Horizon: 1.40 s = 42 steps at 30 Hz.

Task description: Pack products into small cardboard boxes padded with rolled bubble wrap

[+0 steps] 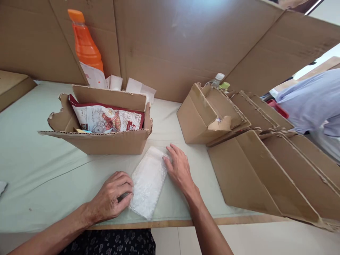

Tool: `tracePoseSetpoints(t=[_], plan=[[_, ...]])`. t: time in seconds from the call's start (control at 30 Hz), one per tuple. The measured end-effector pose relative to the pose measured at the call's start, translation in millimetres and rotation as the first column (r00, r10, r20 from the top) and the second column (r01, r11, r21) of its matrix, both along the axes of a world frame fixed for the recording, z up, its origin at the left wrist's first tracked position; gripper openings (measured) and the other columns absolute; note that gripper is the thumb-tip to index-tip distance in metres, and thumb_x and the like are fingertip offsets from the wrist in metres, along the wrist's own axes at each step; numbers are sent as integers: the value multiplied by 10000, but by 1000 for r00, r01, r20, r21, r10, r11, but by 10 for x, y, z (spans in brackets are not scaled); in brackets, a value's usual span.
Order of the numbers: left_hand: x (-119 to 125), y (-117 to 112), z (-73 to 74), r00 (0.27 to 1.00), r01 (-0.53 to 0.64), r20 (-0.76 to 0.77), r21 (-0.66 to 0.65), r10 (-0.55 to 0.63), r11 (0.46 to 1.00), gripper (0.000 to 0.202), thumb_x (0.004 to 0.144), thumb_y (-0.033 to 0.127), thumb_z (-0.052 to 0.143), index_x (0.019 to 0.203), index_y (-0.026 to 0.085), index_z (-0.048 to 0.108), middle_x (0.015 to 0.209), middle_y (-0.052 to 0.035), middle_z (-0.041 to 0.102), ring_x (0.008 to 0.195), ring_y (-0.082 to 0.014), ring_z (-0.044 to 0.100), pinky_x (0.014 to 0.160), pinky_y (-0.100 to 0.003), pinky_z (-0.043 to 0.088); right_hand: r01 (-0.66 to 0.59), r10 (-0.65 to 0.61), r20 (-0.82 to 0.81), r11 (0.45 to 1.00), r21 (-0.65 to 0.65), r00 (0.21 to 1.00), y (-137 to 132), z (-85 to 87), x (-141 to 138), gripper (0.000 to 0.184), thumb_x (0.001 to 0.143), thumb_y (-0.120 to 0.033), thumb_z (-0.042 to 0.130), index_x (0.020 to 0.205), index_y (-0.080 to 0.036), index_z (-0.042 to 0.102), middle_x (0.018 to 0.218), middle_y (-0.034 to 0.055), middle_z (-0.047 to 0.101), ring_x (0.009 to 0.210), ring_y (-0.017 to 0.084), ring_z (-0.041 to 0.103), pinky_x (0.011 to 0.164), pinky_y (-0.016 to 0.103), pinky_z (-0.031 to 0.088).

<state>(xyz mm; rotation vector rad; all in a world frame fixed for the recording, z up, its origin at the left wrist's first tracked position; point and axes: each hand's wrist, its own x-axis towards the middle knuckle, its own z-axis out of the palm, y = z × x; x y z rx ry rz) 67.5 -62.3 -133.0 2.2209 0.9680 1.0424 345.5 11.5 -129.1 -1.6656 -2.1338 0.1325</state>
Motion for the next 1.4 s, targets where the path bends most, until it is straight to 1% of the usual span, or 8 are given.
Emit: tracePoseSetpoints(t=[0.17,0.37,0.63,0.83,0.97,1.1,1.3,1.4], plan=[[-5,-20,-16,998,-6,-59,0,6,1000,132,847,131,623,975,159,647,1021,-94,655,948,-238,574,832,-406,488,-161,164,-18,980,118,986,-349,-43,-355,312,998,-265,496,1279,-210,621,1431,143,584,1297,291,557,1027,479,486],[25,-4,-18,984,17,-179,65,-5,998,87,850,111,595,902,171,630,1030,-87,664,987,-249,575,841,-410,493,-273,275,55,961,-39,960,-242,-34,-481,323,1001,-272,512,1293,-204,633,1397,123,629,1332,294,537,1043,479,458],[4,-4,-14,989,6,-148,16,-4,1000,93,871,125,568,913,188,623,1024,-81,667,971,-246,584,835,-415,502,-69,68,-40,997,-35,997,-41,-89,-133,350,994,-346,477,1266,-227,663,1351,122,655,1238,305,598,1006,503,467],[-9,-10,-22,991,-36,-127,-12,34,999,244,865,116,573,1097,175,614,1084,-104,658,1004,-259,593,868,-433,515,-16,16,-77,1000,6,997,-31,-107,-243,232,932,-286,545,1100,-238,698,1104,94,725,1092,295,623,930,466,465],[-3,8,-24,990,-68,-124,-7,67,998,374,859,132,584,1232,151,562,1147,-128,662,1043,-276,602,888,-454,526,9,-3,-102,998,61,995,-28,-135,-267,139,929,-270,550,945,-236,684,1146,89,707,1109,290,612,914,454,454],[-2,9,-30,988,-81,-131,0,81,997,471,852,132,578,1316,165,507,1190,-130,664,1071,-284,608,904,-466,529,17,3,-153,991,130,988,-70,-144,-231,127,938,-272,539,940,-230,659,1268,105,679,1170,291,614,934,457,455],[-1,3,-51,987,-83,-141,-7,81,997,487,861,142,571,1339,175,486,1201,-133,666,1081,-293,611,908,-482,530,58,4,-250,969,242,968,-142,-45,-278,93,949,-280,557,902,-239,627,1089,87,746,1062,268,683,932,448,475],[-1,7,-59,987,-92,-136,-19,88,996,502,863,153,572,1356,180,481,1209,-133,665,1087,-293,610,915,-484,528,106,-26,-327,968,229,944,-161,-8,-315,107,950,-309,557,913,-245,634,1037,80,755,1018,268,693,937,455,492]])
